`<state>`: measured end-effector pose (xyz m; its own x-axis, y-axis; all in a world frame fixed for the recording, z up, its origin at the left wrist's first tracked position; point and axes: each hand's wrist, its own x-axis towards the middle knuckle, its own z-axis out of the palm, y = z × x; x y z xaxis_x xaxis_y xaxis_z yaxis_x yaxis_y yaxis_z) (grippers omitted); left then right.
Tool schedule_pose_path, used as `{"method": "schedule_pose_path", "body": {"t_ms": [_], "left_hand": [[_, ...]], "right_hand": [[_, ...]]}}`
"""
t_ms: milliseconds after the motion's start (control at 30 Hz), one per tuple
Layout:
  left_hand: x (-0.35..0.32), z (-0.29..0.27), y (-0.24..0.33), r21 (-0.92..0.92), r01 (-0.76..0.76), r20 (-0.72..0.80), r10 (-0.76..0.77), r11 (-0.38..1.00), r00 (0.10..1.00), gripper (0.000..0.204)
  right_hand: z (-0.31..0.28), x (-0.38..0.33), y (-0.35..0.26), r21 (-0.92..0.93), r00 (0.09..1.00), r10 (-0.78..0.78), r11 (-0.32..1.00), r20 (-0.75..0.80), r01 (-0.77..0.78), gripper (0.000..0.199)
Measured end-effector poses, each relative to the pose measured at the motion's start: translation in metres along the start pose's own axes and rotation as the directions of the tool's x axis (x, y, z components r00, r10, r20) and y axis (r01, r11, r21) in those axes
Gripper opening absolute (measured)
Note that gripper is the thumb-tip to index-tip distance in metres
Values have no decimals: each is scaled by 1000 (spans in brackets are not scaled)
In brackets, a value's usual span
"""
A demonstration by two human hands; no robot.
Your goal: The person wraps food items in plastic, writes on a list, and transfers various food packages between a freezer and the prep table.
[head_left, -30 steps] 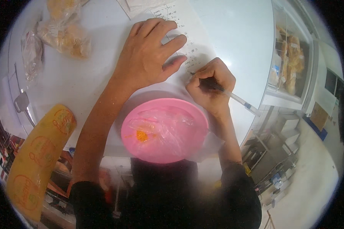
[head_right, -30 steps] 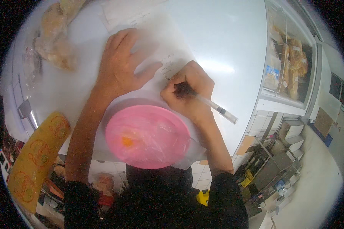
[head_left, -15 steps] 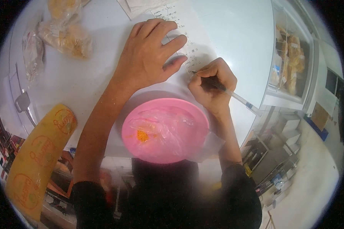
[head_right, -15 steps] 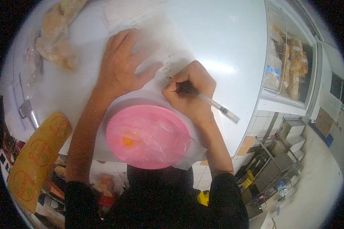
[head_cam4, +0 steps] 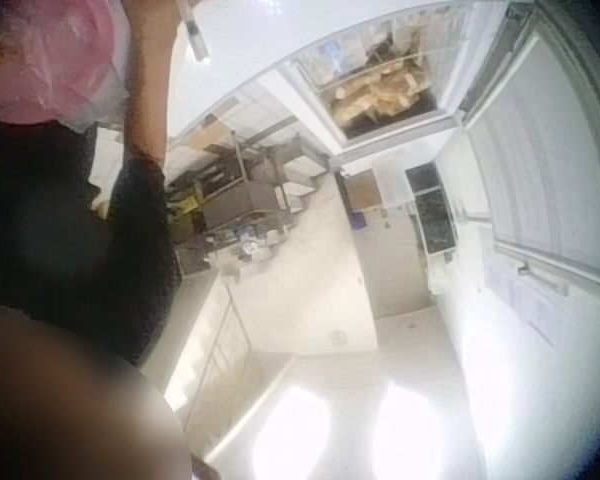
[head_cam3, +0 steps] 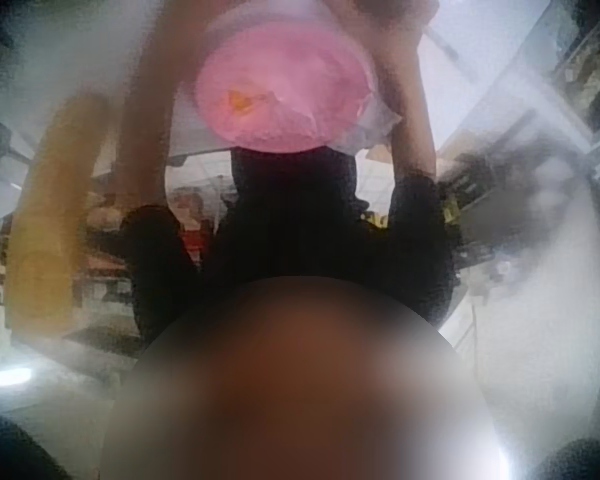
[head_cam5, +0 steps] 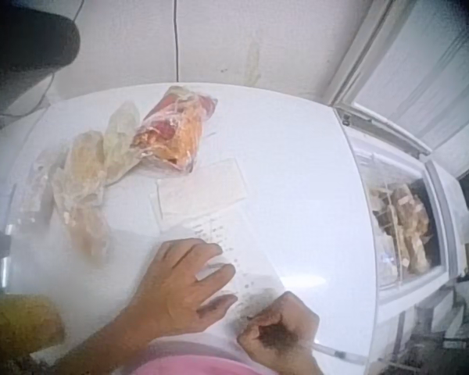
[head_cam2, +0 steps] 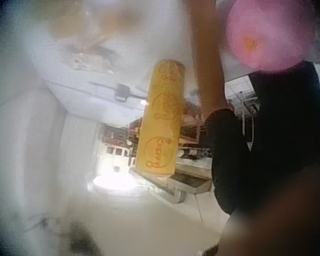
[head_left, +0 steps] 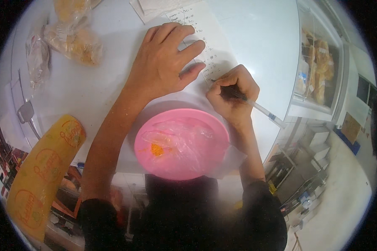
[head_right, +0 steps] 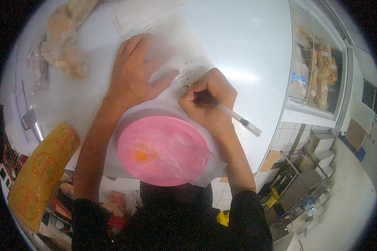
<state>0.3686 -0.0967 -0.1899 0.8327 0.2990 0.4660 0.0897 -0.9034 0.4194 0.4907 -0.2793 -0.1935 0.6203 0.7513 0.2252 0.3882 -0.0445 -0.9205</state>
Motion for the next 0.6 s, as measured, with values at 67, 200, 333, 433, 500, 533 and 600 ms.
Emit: {"method": "schedule_pose_path", "body": {"t_ms": [67,200,333,433,500,533,600], "left_hand": [[-2,-1,-1,12,2,13,-2,1000,1000,37],[-2,-1,0,16,8,27,-8,1000,1000,38],[-3,0,-1,8,12,25,-12,1000,1000,37],[-2,-1,-1,1,15,31,-16,1000,999,37],[0,-1,0,-6,20,42,-20,1000,999,36],[-1,-2,0,-3,16,36,-16,1000,999,36],[0,-3,1,2,10,31,-10,1000,999,36]], "right_hand": [[1,0,2,-96,999,-34,995,26,36,20],[3,2,-3,-98,999,-47,994,-7,46,20],[3,0,-2,-82,1000,-29,996,3,29,20],[3,-1,-8,-79,1000,-5,997,-7,5,20],[3,-1,-8,-95,1000,11,995,-28,-13,20],[4,-2,-4,-86,999,-12,996,-48,8,20],[5,-2,-1,-76,997,-36,997,-70,31,19]]}}
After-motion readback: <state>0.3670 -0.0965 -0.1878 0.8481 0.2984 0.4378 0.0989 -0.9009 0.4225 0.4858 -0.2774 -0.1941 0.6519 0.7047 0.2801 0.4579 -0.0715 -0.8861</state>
